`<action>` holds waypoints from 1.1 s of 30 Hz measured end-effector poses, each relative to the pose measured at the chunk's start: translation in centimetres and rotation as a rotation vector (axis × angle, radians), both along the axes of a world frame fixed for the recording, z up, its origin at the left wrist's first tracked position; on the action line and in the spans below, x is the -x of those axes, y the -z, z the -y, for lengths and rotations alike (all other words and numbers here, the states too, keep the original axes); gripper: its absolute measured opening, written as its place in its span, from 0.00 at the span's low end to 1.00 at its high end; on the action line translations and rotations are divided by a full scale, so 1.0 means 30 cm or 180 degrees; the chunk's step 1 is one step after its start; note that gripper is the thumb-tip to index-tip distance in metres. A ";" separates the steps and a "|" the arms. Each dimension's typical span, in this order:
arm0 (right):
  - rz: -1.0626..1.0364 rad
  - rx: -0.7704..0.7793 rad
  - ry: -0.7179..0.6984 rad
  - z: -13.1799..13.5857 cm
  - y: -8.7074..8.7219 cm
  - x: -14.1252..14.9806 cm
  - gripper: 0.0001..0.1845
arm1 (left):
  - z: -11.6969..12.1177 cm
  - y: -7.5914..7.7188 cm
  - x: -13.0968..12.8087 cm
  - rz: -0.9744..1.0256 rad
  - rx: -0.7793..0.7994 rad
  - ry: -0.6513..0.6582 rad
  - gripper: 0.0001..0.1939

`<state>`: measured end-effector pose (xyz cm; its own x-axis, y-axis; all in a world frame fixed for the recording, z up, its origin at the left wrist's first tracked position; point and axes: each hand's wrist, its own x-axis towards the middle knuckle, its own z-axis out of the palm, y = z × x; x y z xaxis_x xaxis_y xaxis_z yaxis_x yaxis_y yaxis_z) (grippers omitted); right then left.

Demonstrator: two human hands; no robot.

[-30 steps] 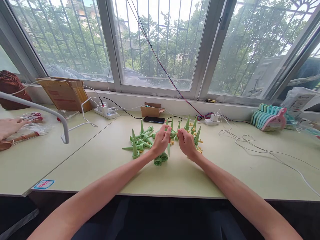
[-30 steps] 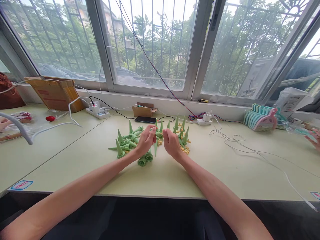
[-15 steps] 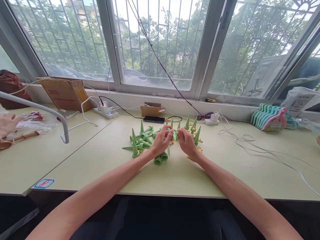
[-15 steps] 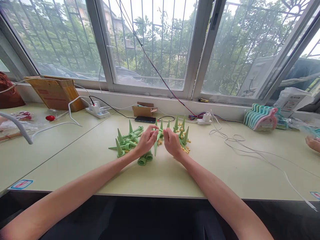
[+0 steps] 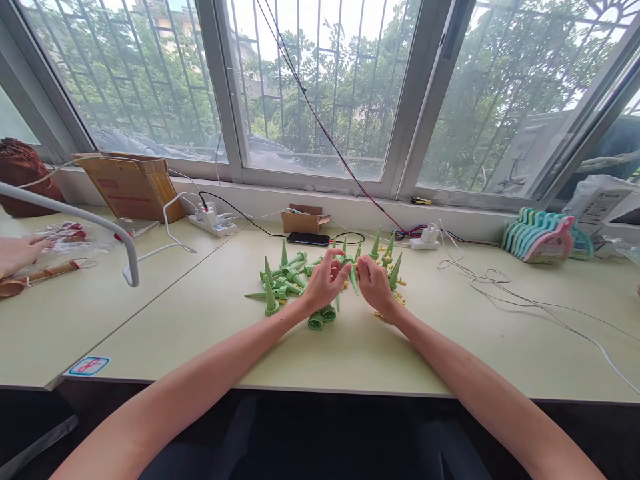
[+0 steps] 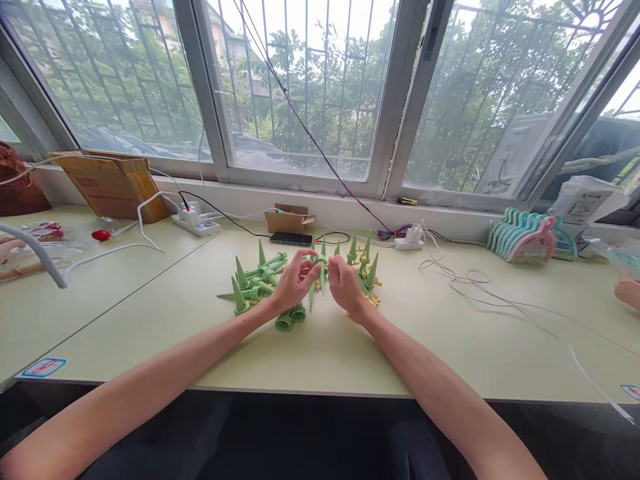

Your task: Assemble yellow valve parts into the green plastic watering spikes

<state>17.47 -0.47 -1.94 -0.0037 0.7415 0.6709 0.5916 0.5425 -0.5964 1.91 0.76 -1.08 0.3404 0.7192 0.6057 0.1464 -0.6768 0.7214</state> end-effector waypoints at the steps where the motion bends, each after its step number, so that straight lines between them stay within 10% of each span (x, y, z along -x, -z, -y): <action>1: 0.0003 -0.0001 0.0007 -0.001 0.000 0.000 0.20 | -0.001 0.001 0.000 0.0003 0.0007 0.0015 0.15; 33: 0.0034 -0.0006 0.0026 -0.007 0.000 -0.002 0.19 | 0.000 0.004 -0.004 -0.0164 -0.0142 -0.0173 0.16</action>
<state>17.54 -0.26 -1.93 -0.0049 0.7404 0.6722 0.6023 0.5388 -0.5890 2.02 0.75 -1.21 0.3330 0.7102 0.6202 0.2201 -0.6982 0.6813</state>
